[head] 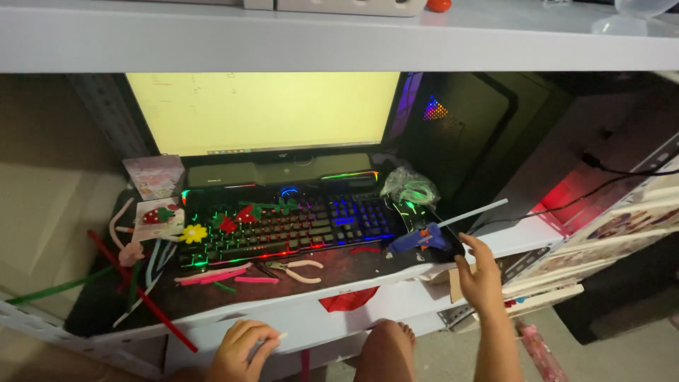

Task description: Crafting small items using colorful pipe cleaners by bending and twisting them at a desk.

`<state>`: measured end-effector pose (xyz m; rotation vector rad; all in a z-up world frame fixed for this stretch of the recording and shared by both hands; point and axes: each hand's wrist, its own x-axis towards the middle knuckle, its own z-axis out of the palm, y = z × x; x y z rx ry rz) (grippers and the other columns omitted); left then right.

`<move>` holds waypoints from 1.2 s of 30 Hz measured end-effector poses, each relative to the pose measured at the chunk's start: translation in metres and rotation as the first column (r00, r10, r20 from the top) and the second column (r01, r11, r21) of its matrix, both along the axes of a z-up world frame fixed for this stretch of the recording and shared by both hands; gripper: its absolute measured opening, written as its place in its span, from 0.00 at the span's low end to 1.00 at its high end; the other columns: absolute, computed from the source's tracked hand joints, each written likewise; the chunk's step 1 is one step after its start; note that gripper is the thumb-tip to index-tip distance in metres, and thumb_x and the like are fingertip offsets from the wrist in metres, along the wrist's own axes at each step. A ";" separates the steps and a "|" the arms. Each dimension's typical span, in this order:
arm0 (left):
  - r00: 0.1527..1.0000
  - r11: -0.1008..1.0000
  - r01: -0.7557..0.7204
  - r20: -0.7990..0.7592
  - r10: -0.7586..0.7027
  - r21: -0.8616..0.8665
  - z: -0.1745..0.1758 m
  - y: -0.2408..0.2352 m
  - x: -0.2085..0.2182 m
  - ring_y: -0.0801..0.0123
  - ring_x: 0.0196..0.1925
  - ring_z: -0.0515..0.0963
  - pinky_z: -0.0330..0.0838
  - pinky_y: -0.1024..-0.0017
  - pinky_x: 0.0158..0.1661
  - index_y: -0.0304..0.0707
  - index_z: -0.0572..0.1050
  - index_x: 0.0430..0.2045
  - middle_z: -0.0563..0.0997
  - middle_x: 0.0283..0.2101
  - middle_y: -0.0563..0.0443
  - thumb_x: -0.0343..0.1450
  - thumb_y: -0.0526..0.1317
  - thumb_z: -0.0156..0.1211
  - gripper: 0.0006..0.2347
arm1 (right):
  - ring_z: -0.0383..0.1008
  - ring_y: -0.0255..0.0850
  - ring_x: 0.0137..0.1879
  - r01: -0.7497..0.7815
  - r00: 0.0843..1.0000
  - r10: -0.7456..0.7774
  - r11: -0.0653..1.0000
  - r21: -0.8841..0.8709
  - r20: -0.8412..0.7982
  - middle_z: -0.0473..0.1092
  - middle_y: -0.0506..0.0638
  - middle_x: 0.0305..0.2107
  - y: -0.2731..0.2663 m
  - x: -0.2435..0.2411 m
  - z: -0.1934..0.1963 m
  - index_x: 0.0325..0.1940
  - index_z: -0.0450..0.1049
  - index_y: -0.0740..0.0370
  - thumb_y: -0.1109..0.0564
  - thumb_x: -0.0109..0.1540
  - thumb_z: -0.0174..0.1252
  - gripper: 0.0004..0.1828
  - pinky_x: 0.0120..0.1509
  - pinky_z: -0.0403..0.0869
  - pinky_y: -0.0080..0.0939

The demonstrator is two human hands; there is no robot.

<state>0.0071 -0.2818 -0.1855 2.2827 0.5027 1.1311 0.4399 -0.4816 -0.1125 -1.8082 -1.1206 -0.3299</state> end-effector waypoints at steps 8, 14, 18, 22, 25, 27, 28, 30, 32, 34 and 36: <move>0.998 0.999 -0.030 -0.047 0.029 -0.014 -0.013 -0.008 -0.001 0.75 0.32 0.82 0.75 0.78 0.37 0.46 0.83 0.25 0.85 0.30 0.63 0.60 0.37 0.71 0.04 | 0.76 0.45 0.51 -0.065 0.996 0.049 0.966 -0.249 -0.070 0.77 0.50 0.49 0.013 0.015 0.011 0.58 0.77 0.57 0.66 0.58 0.59 0.23 0.57 0.74 0.40; 0.995 1.000 -0.007 -0.104 0.004 -0.029 -0.015 -0.013 0.001 0.75 0.32 0.81 0.74 0.76 0.39 0.46 0.83 0.25 0.84 0.29 0.62 0.60 0.36 0.70 0.04 | 0.76 0.43 0.50 -0.005 0.998 -0.013 0.953 -0.302 -0.059 0.77 0.48 0.48 0.016 0.015 0.010 0.58 0.77 0.54 0.65 0.60 0.59 0.21 0.57 0.73 0.39; 0.989 0.998 0.017 -0.149 -0.025 -0.058 -0.023 -0.010 0.000 0.74 0.33 0.81 0.75 0.76 0.39 0.47 0.83 0.25 0.84 0.29 0.61 0.61 0.37 0.70 0.03 | 0.75 0.42 0.50 -0.033 0.997 0.011 0.958 -0.283 -0.080 0.78 0.48 0.47 0.017 0.019 0.006 0.56 0.77 0.55 0.66 0.61 0.57 0.20 0.58 0.73 0.39; 0.990 0.997 0.079 -0.119 -0.078 0.004 -0.032 -0.004 0.000 0.72 0.33 0.80 0.75 0.74 0.39 0.45 0.81 0.26 0.83 0.30 0.59 0.62 0.37 0.70 0.04 | 0.76 0.42 0.48 -0.027 0.992 -0.012 0.953 -0.301 -0.124 0.78 0.50 0.47 0.014 0.011 0.016 0.58 0.78 0.55 0.66 0.61 0.57 0.21 0.55 0.74 0.39; 0.995 0.997 0.061 -0.083 -0.056 0.049 -0.033 -0.005 0.001 0.72 0.32 0.80 0.75 0.75 0.37 0.46 0.81 0.26 0.82 0.30 0.59 0.62 0.37 0.70 0.04 | 0.77 0.43 0.49 -0.023 0.995 -0.008 0.950 -0.310 -0.098 0.77 0.49 0.51 0.012 0.014 0.013 0.59 0.77 0.54 0.66 0.61 0.57 0.22 0.54 0.75 0.38; 0.998 1.000 0.016 -0.061 -0.017 -0.011 -0.032 -0.008 0.002 0.74 0.32 0.81 0.76 0.79 0.35 0.46 0.82 0.25 0.83 0.30 0.62 0.60 0.36 0.70 0.05 | 0.77 0.47 0.55 -0.086 0.995 0.073 0.977 -0.194 -0.073 0.76 0.52 0.53 0.010 0.021 0.004 0.58 0.77 0.58 0.70 0.57 0.56 0.25 0.61 0.73 0.41; 0.998 1.000 0.007 -0.056 -0.007 -0.007 -0.032 -0.007 0.003 0.74 0.32 0.81 0.76 0.79 0.35 0.46 0.82 0.25 0.83 0.30 0.62 0.60 0.36 0.70 0.05 | 0.77 0.47 0.55 -0.094 0.994 0.082 0.977 -0.191 -0.068 0.76 0.52 0.53 0.008 0.015 0.009 0.58 0.77 0.58 0.70 0.57 0.56 0.25 0.61 0.73 0.41; 0.996 0.992 0.075 -0.030 -0.079 -0.098 -0.033 -0.006 0.005 0.75 0.30 0.80 0.76 0.79 0.32 0.45 0.82 0.24 0.83 0.28 0.60 0.62 0.35 0.70 0.03 | 0.76 0.47 0.60 -0.020 0.999 0.023 0.996 -0.084 0.036 0.76 0.52 0.55 0.003 0.003 0.018 0.57 0.77 0.61 0.71 0.55 0.61 0.25 0.65 0.72 0.43; 0.997 0.985 0.068 -0.012 -0.070 -0.156 -0.025 -0.012 0.011 0.73 0.31 0.79 0.74 0.78 0.34 0.45 0.82 0.25 0.82 0.29 0.59 0.63 0.35 0.69 0.03 | 0.75 0.46 0.53 0.071 0.995 -0.071 0.997 0.000 0.067 0.76 0.54 0.51 -0.002 -0.015 0.012 0.53 0.78 0.64 0.68 0.58 0.62 0.18 0.58 0.72 0.43; 0.998 0.975 0.062 0.008 -0.061 -0.215 -0.010 -0.018 0.022 0.72 0.33 0.79 0.73 0.77 0.35 0.45 0.82 0.26 0.81 0.30 0.59 0.64 0.35 0.68 0.02 | 0.74 0.46 0.47 0.158 0.982 -0.166 0.984 0.087 0.088 0.76 0.55 0.46 0.000 -0.041 -0.004 0.49 0.78 0.66 0.65 0.61 0.64 0.12 0.50 0.72 0.42; 0.993 0.989 0.119 0.035 -0.117 -0.083 0.012 -0.028 0.033 0.66 0.36 0.79 0.74 0.73 0.40 0.43 0.79 0.28 0.80 0.33 0.55 0.66 0.36 0.66 0.03 | 0.80 0.38 0.47 -0.271 0.954 0.285 0.953 0.136 -0.097 0.78 0.46 0.41 0.006 -0.079 -0.034 0.39 0.76 0.58 0.74 0.52 0.58 0.16 0.55 0.76 0.36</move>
